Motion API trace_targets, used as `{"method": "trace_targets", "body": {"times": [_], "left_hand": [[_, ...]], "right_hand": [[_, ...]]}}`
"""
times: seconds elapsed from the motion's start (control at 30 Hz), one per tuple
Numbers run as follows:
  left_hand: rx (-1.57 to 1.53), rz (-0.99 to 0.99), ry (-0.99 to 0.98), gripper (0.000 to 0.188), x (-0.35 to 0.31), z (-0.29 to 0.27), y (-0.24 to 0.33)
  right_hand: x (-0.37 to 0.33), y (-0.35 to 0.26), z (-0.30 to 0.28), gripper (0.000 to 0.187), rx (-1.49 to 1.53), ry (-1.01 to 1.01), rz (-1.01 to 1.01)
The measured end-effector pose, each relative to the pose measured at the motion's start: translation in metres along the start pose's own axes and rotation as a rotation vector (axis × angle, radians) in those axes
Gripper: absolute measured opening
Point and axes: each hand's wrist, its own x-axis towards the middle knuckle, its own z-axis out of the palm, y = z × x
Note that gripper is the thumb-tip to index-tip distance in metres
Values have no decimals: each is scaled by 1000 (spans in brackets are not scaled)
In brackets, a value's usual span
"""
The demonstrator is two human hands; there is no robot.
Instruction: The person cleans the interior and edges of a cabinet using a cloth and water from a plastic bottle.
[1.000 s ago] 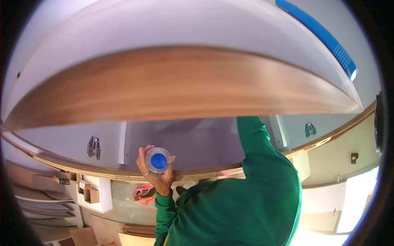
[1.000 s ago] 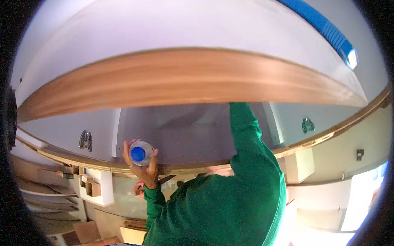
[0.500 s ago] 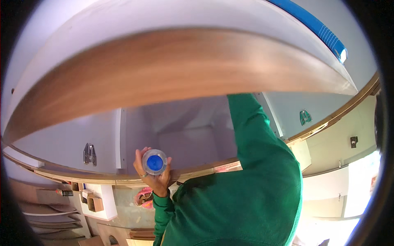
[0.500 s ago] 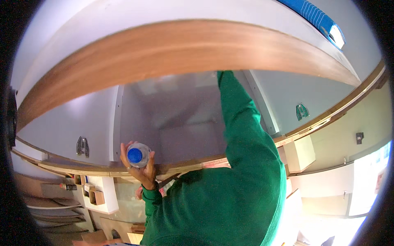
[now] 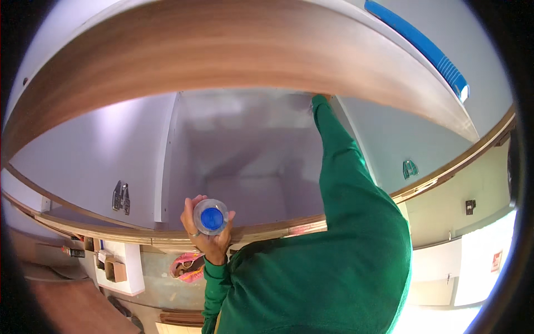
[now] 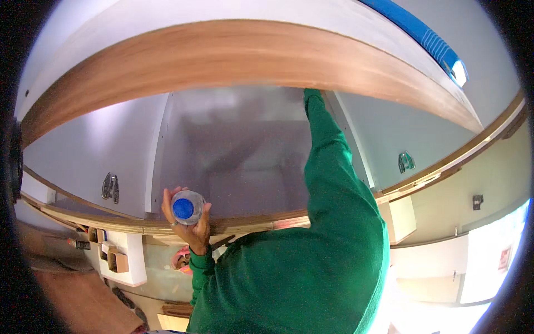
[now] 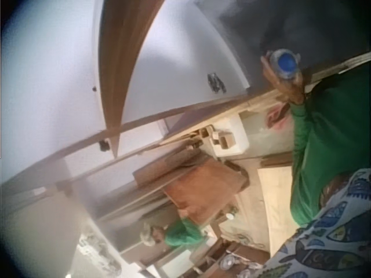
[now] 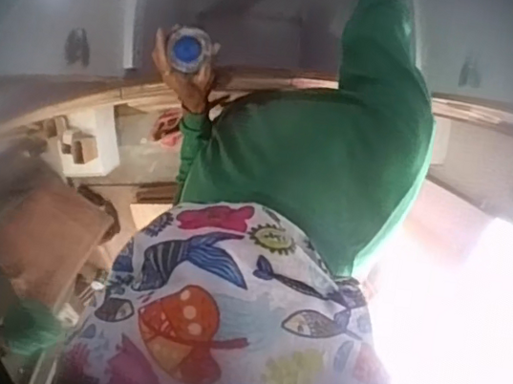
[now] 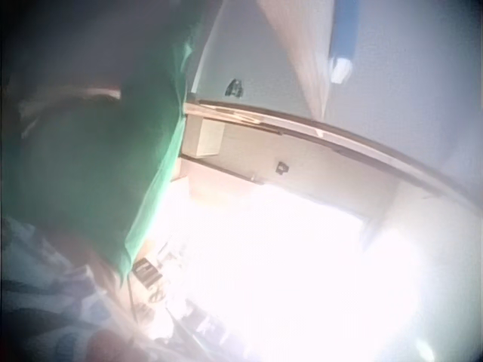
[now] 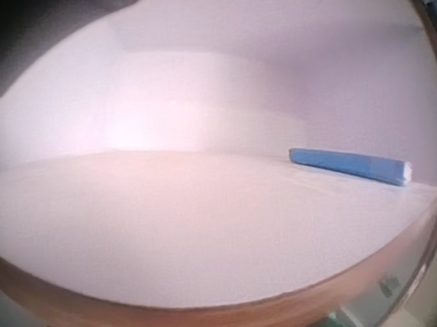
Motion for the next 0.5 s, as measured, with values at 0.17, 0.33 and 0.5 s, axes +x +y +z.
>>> {"method": "trace_targets", "body": {"times": [0.17,0.33,0.5], "left_hand": [[44,44,37,103,1,1,2],[70,20,-22,104,2,-3,0],[57,36,23,103,-2,2,-4]], "right_hand": [[-18,-27,25,33,19,-15,-43],[-4,11,-3,32,10,1,-12],[-55,8,9,32,25,25,-44]]}}
